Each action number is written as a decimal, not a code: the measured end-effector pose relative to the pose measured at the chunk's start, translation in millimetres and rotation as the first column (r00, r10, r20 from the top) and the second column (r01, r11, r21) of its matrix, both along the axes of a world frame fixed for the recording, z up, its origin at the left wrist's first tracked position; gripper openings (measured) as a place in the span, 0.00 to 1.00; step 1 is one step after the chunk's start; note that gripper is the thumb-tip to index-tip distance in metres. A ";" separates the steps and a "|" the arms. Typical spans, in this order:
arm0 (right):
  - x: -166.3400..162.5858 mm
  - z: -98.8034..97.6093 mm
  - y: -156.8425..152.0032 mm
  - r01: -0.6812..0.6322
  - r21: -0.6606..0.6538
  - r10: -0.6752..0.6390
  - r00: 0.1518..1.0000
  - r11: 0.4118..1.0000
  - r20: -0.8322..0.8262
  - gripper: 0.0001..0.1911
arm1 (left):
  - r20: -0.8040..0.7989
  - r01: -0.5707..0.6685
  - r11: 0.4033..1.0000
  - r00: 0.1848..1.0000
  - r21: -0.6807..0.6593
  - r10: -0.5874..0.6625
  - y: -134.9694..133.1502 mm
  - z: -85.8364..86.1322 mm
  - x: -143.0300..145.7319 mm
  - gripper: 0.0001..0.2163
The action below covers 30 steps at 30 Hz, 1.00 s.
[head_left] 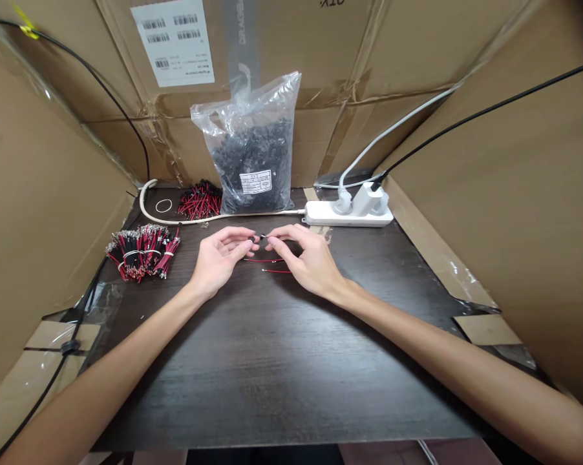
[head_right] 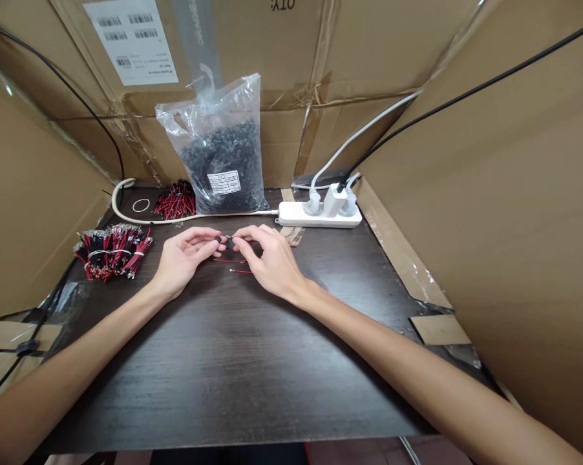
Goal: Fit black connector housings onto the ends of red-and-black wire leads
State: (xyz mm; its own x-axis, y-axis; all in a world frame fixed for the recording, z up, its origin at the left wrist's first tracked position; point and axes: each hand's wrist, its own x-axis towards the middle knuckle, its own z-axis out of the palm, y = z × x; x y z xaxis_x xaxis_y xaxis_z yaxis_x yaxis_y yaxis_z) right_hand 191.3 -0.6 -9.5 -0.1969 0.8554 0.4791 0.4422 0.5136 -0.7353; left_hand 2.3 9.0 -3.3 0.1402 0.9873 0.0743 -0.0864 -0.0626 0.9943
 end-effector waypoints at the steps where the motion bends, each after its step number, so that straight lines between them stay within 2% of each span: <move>1: 0.3 0.1 0.4 0.007 0.018 -0.007 1.000 1.000 0.004 0.06 | -0.008 0.003 1.000 1.000 0.000 -0.003 0.2 0.3 -0.4 0.15; 8: 0.9 0.3 2.3 0.057 0.166 -0.061 0.998 0.984 0.023 0.06 | -0.045 0.024 0.999 0.999 -0.035 -0.025 -0.4 4.4 -0.9 0.16; 13: 0.4 0.0 2.1 0.044 0.165 -0.048 0.999 0.985 0.021 0.06 | -0.025 0.012 0.998 1.000 -0.067 -0.013 0.6 4.6 -2.2 0.16; 20: 0.3 1.1 1.7 0.009 0.147 -0.009 1.000 0.989 -0.004 0.05 | 0.097 0.080 0.992 0.993 -0.097 -0.070 1.3 5.3 -4.0 0.16; 30: 0.4 -0.4 2.1 -0.018 0.127 0.021 1.000 0.992 -0.023 0.06 | 0.100 0.129 0.988 0.988 -0.086 -0.121 2.6 4.1 -4.5 0.16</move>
